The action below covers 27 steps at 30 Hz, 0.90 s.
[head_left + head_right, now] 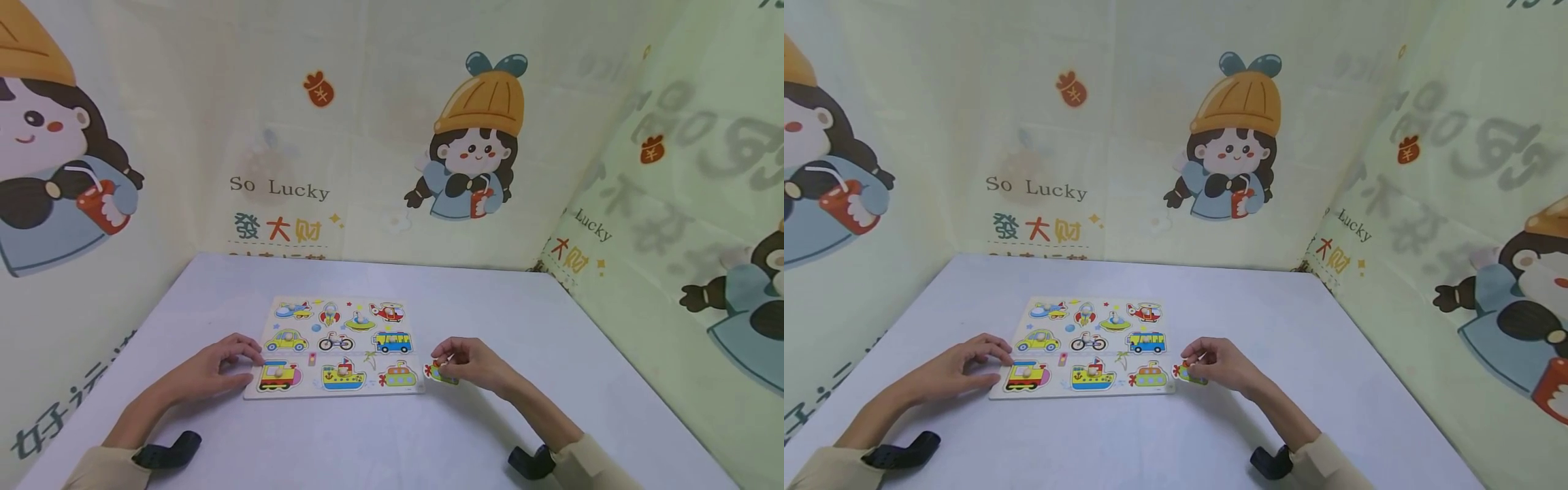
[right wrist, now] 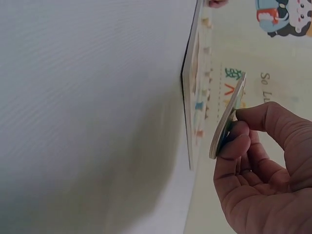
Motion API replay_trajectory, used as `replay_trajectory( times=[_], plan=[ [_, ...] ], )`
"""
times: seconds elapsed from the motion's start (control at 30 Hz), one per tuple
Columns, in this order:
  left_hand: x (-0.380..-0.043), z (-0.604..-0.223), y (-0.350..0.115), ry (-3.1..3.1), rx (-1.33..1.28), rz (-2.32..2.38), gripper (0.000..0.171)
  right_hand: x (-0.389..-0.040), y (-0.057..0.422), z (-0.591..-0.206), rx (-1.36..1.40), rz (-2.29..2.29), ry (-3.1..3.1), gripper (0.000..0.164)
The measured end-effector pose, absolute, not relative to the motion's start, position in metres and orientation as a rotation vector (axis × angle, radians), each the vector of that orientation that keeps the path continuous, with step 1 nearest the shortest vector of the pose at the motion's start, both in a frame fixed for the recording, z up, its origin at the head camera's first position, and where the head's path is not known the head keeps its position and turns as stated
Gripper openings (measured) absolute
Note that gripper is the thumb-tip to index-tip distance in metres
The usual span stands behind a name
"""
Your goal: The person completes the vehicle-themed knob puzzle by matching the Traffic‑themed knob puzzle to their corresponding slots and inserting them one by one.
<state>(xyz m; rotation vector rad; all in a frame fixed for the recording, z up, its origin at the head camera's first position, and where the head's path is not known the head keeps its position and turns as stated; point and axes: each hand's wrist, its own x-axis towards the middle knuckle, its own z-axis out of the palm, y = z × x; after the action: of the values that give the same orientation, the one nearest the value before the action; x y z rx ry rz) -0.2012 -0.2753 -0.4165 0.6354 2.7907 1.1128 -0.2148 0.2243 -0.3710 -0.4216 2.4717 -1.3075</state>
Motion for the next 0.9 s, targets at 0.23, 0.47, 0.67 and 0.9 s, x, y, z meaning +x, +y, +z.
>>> replay_trajectory(
  times=[0.23,0.47,0.67,0.9],
  plan=[
    [-0.2,-0.416,-0.275,2.775,0.618,1.138,0.021,-0.217,0.208,-0.366,-0.45,-1.275,2.466,0.023],
    [-0.202,-0.417,-0.275,2.781,0.602,1.127,0.022,-0.221,0.197,-0.368,-0.481,-1.24,2.464,0.022],
    [-0.201,-0.416,-0.274,2.778,0.596,1.123,0.022,-0.226,0.185,-0.372,-0.496,-1.19,2.47,0.02],
    [-0.2,-0.416,-0.274,2.777,0.598,1.131,0.022,-0.229,0.172,-0.373,-0.528,-1.159,2.462,0.018]
  ],
)
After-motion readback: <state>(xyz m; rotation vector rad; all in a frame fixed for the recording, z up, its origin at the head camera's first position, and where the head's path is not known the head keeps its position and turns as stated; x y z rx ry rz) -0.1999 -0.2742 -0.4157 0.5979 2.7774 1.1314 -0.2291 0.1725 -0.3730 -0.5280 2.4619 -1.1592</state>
